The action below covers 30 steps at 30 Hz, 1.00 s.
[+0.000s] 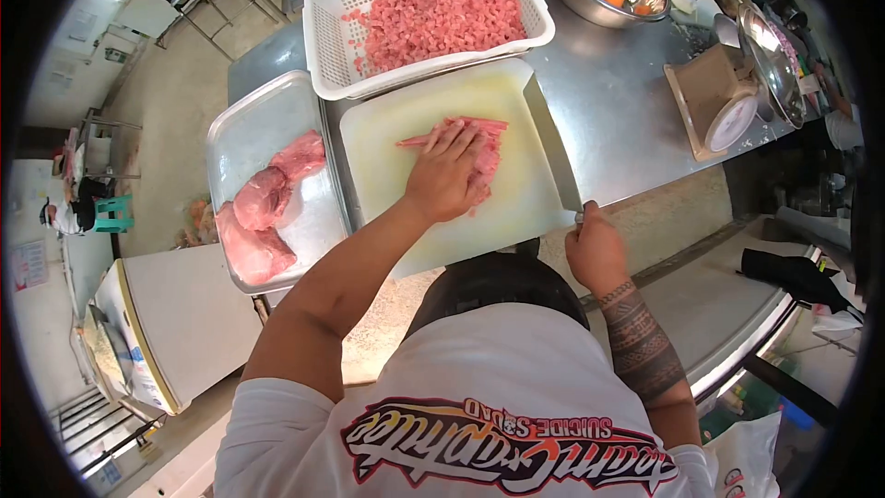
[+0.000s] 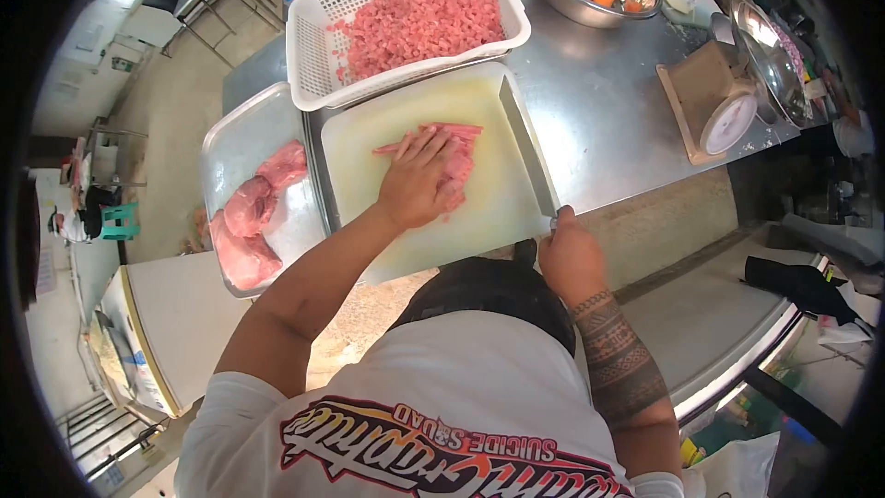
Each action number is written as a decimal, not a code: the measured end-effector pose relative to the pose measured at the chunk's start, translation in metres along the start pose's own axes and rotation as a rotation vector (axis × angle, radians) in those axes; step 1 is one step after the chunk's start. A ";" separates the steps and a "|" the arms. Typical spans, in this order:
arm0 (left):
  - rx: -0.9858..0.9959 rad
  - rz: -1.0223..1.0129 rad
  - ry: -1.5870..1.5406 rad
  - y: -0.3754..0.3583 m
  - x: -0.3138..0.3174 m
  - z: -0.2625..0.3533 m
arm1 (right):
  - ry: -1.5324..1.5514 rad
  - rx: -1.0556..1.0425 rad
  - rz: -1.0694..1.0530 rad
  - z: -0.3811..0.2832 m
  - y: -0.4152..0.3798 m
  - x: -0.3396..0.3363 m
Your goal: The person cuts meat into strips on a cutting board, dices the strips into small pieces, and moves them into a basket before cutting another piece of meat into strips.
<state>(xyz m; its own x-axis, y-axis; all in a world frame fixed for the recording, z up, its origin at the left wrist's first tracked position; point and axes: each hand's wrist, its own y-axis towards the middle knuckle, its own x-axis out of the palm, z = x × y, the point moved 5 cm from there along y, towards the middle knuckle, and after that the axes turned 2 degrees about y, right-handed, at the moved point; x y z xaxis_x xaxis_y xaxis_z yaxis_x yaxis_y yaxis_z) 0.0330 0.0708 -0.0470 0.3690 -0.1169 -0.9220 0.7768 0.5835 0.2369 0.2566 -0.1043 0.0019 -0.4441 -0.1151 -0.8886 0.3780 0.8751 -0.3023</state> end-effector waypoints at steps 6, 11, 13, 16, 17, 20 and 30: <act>-0.329 0.314 -0.206 -0.004 -0.046 -0.090 | 0.044 0.005 -0.017 -0.002 0.007 0.009; -0.191 -0.150 -0.155 -0.008 -0.024 -0.110 | 0.060 0.010 0.011 -0.006 0.009 0.008; -0.252 -0.101 -0.107 -0.004 -0.030 -0.109 | 0.076 0.018 0.017 -0.006 0.009 0.008; -0.298 -0.032 -0.123 0.013 -0.053 -0.103 | 0.104 0.027 0.041 0.001 0.010 0.012; -0.308 -0.010 -0.142 0.019 -0.065 -0.100 | 0.111 0.031 0.047 0.003 0.010 0.014; 0.049 0.013 -0.047 0.043 -0.076 -0.057 | 0.139 0.027 0.060 0.004 0.009 0.016; -0.204 -0.068 0.073 0.009 -0.046 -0.102 | 0.149 -0.002 0.075 0.005 0.009 0.023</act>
<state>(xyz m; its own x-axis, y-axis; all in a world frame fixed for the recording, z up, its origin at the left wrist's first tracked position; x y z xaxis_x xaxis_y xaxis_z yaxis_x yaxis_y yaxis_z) -0.0288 0.1635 -0.0335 0.2757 -0.1068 -0.9553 0.6761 0.7279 0.1138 0.2543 -0.1012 -0.0229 -0.5304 0.0214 -0.8475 0.4133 0.8794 -0.2365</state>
